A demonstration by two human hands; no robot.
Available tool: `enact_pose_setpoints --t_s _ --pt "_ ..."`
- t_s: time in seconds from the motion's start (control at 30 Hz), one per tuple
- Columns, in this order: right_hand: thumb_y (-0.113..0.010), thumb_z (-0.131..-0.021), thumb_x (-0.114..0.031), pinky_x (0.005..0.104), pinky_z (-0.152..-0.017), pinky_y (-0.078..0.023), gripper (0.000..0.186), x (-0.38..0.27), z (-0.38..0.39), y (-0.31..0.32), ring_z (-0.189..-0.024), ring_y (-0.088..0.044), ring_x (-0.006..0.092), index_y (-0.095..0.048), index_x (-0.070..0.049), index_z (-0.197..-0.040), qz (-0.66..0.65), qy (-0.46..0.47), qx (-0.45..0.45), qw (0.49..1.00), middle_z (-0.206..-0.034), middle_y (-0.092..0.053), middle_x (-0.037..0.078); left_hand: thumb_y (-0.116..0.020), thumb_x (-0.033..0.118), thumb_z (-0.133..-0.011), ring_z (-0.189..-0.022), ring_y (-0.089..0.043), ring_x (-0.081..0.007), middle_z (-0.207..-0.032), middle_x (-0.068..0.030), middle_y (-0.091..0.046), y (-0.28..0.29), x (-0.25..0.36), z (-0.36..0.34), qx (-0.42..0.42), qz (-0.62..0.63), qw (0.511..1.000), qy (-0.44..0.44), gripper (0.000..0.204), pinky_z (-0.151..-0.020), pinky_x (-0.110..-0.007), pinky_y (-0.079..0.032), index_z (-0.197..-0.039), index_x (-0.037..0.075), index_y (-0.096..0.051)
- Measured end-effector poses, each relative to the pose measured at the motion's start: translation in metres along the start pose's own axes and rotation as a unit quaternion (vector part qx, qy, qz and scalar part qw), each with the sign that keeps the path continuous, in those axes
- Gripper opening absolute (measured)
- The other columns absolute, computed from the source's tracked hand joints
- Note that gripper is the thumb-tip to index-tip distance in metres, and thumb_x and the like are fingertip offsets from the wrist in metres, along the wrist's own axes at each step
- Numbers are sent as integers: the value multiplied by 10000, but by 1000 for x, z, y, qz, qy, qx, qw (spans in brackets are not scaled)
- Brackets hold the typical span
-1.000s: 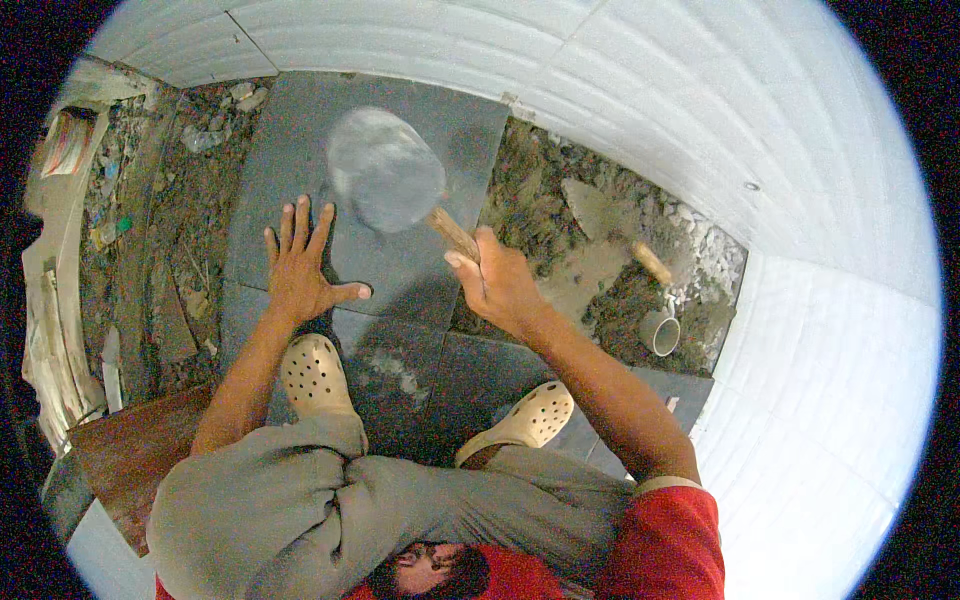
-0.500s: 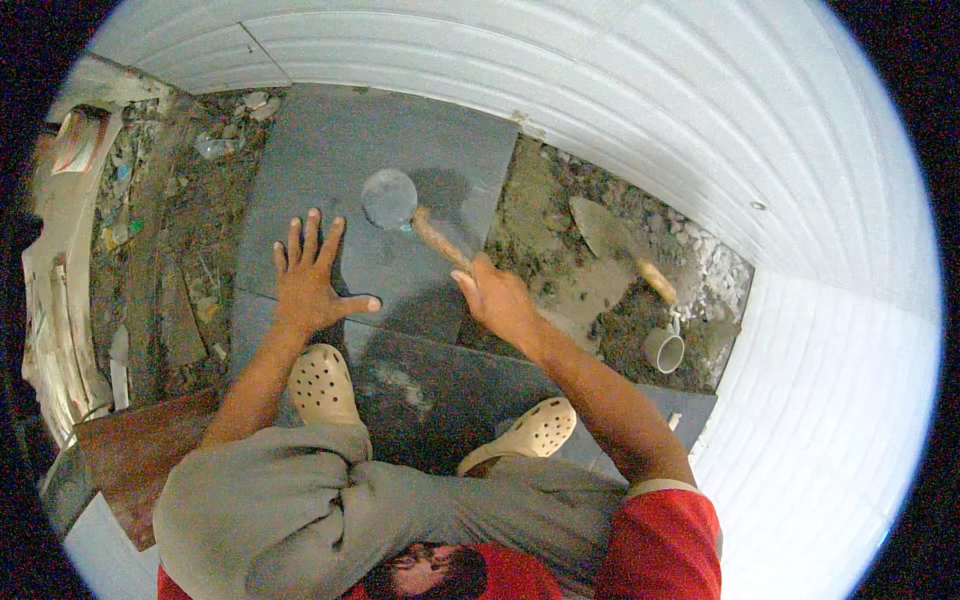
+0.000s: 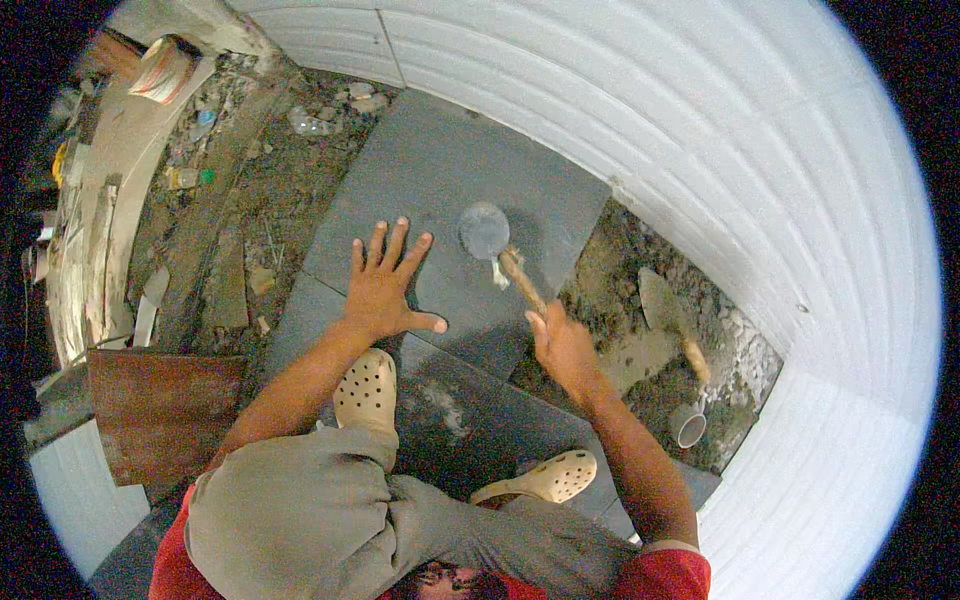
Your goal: The person installs floor tiles by spreading cement with a trowel, placing a tile, and tapping it with a rubber mallet to level it. They repeat this process for multiple tiles, using a straight edge to check alignment.
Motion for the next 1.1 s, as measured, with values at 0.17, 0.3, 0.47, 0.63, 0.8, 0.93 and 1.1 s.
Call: enact_pose_setpoints --t_s 0.17,0.3,0.47,0.63,0.8,0.93,1.1 --pt "-533 -1039 -358 535 -599 -502 315 -24 -1 17 -693 -674 464 -546 -45 -1077 -48 -4 17 999 -734 -661 240 -726 842 -557 -1536 -107 -473 -1679 -221 -132 0 -14 11 11 49 999 -9 1347 -1211 -641 -123 -1625 186 -231" --pt "-521 -1041 -343 488 -637 -512 315 -41 -1 24 -721 -689 394 -569 -48 -1139 -99 32 61 993 -790 -675 202 -736 773 -649 -1538 -86 -475 -1663 -286 -88 0 -41 50 29 44 996 68 1299 -1227 -601 -146 -1620 100 -195" --pt "-528 -1034 -310 495 -641 -513 338 -50 3 0 -716 -668 442 -562 1 -1162 -91 119 122 981 -821 -676 235 -734 716 -705 -1534 -76 -490 -1647 -327 -74 -6 -53 59 48 76 990 108 1273 -1230 -584 -162 -1606 23 -163" --pt "-531 -1033 -310 493 -627 -496 327 -37 -1 -21 -706 -648 451 -557 11 -1087 4 42 -36 998 -790 -636 253 -758 705 -674 -1535 -81 -485 -1648 -321 -84 -4 -56 59 78 74 987 117 1288 -1233 -578 -165 -1596 11 -184" --pt "-520 -1042 -296 503 -602 -494 292 -48 9 -7 -674 -645 466 -551 -6 -1036 -53 72 7 996 -755 -642 259 -765 714 -644 -1537 -88 -476 -1651 -310 -92 -9 -57 61 78 80 986 121 1325 -1232 -578 -165 -1594 -1 -179" --pt "-523 -1048 -314 472 -590 -479 299 -46 15 -29 -642 -634 393 -549 -17 -1025 -62 35 -39 997 -732 -630 202 -767 709 -649 -1536 -94 -477 -1652 -307 -93 -13 -59 61 80 85 985 125 1330 -1234 -575 -160 -1589 -21 -175" --pt "-523 -1057 -388 348 -486 -407 321 -65 12 -20 -538 -515 169 -529 -70 -1015 -336 -21 -7 942 -658 -514 29 -778 715 -635 -1536 -94 -476 -1656 -299 -88 -4 -57 56 75 79 986 129 1357 -1233 -588 -143 -1589 -29 -163"
Point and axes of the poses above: each hand's wrist, its own z-axis away from the middle knuckle, its own y-axis out of the back of the hand, x = y × z, the point moved 8 cm from there along -z, towards the middle knuckle
